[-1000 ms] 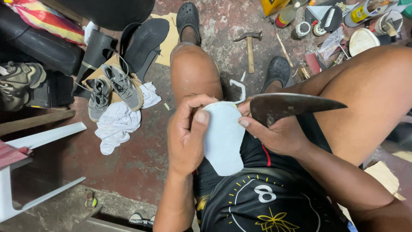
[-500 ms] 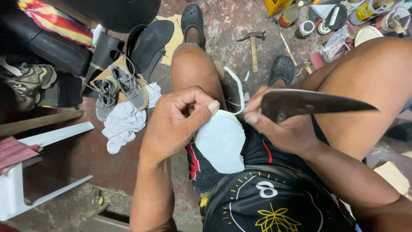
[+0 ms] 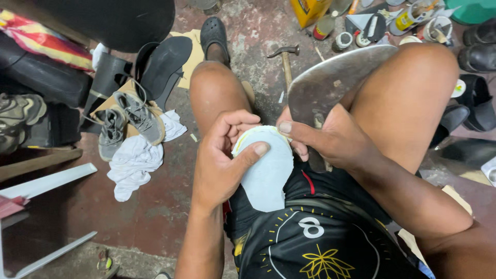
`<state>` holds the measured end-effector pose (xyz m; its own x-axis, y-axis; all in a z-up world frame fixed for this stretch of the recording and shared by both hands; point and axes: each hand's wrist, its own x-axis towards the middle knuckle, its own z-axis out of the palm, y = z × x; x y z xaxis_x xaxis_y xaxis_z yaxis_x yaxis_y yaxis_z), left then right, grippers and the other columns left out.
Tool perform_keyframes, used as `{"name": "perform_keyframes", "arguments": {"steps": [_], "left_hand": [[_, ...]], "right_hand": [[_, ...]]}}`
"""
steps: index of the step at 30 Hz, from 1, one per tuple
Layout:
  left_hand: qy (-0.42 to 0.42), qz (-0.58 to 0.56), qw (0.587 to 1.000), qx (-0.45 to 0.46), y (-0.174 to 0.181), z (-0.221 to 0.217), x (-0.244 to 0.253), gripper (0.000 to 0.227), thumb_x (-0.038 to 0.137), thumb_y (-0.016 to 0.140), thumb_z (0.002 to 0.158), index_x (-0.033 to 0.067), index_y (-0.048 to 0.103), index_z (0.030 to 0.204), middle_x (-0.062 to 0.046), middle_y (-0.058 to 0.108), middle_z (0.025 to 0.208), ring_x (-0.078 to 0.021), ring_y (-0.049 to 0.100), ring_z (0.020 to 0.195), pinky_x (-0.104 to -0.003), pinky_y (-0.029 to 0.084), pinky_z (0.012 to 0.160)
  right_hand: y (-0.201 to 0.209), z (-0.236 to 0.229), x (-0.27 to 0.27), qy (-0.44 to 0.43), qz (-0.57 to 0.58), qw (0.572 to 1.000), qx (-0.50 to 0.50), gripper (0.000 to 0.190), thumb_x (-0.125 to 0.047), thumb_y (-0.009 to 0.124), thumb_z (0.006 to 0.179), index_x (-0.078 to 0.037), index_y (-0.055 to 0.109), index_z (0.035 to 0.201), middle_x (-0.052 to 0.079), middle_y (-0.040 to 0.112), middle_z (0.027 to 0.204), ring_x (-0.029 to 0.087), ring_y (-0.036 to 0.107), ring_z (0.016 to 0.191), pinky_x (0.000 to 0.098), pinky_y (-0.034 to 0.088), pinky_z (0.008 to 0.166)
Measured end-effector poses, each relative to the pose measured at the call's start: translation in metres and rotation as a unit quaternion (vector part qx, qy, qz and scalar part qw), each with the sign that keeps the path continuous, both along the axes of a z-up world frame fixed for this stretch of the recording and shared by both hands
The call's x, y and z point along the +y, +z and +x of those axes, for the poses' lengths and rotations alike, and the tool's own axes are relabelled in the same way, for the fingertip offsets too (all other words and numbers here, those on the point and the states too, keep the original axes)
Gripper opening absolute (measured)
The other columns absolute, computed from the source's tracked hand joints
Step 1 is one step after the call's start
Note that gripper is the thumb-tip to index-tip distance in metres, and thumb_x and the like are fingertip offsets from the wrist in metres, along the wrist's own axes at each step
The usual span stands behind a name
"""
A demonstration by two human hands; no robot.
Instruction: The person trims the edges of a white shoe sole using a large knife and scissors while sitting on the floor.
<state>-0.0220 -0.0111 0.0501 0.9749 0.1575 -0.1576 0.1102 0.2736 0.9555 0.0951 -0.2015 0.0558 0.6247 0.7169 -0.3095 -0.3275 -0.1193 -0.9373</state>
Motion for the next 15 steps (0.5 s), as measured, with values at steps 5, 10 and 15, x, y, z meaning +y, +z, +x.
{"name": "perform_keyframes", "arguments": {"steps": [5,10,15], "left_hand": [[0.015,-0.121,0.992,0.042,-0.016,0.000,-0.006,0.032,0.011,0.072,0.098,-0.0009,0.060,0.125,-0.006,0.072,0.109,-0.0106,0.068,0.096,-0.027,0.056,0.086],[0.046,-0.143,0.987,0.048,-0.035,0.014,0.005,0.030,0.010,0.071,0.100,-0.0011,0.060,0.125,-0.008,0.072,0.107,-0.0123,0.068,0.093,-0.028,0.056,0.084],[0.088,-0.184,0.978,0.046,-0.053,0.040,0.027,0.033,0.007,0.069,0.098,0.0005,0.058,0.128,-0.008,0.069,0.110,-0.0140,0.067,0.096,-0.030,0.056,0.087]], "right_hand": [[0.002,0.000,0.000,-0.001,0.026,1.000,0.012,0.021,-0.020,0.060,0.101,0.000,0.068,0.100,0.000,0.060,0.067,0.007,0.056,0.058,0.0234,0.049,0.054],[0.019,0.009,-0.031,-0.172,0.050,0.976,-0.121,0.022,-0.016,0.064,0.102,0.005,0.062,0.105,0.012,0.064,0.085,0.015,0.057,0.059,0.0279,0.047,0.050],[0.007,0.044,-0.109,-0.267,0.064,0.958,-0.079,0.022,-0.017,0.065,0.100,0.000,0.065,0.088,0.008,0.063,0.074,0.014,0.059,0.054,0.0254,0.048,0.051]]}}
